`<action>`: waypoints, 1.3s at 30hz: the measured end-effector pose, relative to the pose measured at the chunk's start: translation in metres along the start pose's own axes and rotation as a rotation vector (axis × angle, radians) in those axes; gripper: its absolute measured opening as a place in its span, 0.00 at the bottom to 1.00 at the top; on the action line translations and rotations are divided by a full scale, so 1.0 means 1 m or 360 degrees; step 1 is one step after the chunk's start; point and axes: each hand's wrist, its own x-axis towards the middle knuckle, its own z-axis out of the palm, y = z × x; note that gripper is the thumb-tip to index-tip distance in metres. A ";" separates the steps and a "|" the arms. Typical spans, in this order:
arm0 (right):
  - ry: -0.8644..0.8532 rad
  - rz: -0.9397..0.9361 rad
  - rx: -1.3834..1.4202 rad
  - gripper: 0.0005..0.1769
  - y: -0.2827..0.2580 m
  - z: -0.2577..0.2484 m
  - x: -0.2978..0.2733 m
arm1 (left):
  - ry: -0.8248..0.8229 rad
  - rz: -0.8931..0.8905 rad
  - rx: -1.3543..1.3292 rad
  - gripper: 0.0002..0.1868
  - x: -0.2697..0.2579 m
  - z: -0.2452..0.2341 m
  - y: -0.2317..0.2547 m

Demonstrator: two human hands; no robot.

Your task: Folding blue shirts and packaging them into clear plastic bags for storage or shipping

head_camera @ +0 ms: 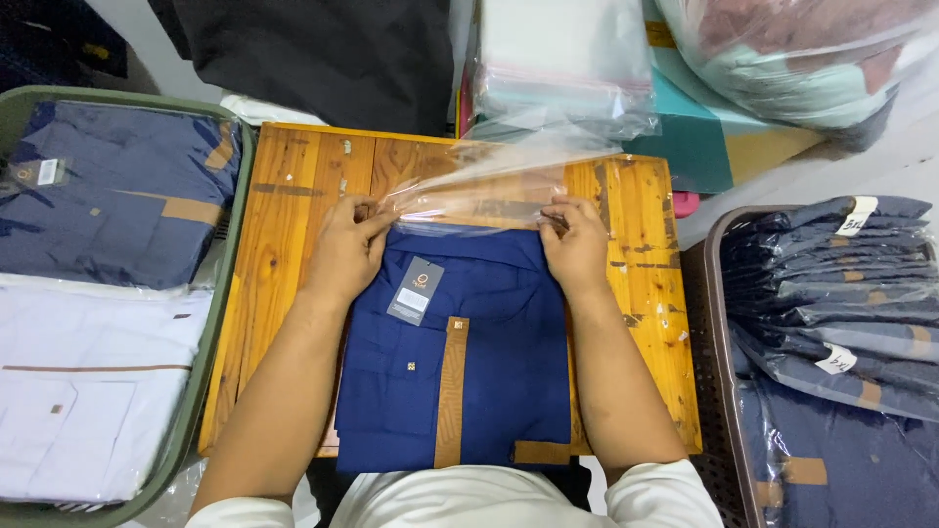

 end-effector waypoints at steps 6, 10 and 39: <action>-0.0174 0.0277 -0.0430 0.30 -0.045 -0.018 -0.005 | 0.0041 -0.0273 0.0099 0.12 -0.007 0.006 0.013; -0.0412 0.0623 -0.0452 0.42 -0.046 -0.018 -0.002 | 0.0056 -0.0319 0.0154 0.12 -0.008 0.009 0.011; -0.0709 0.0840 -0.0280 0.25 -0.066 -0.034 -0.012 | -0.0406 -0.0981 -0.0715 0.12 0.022 -0.033 0.051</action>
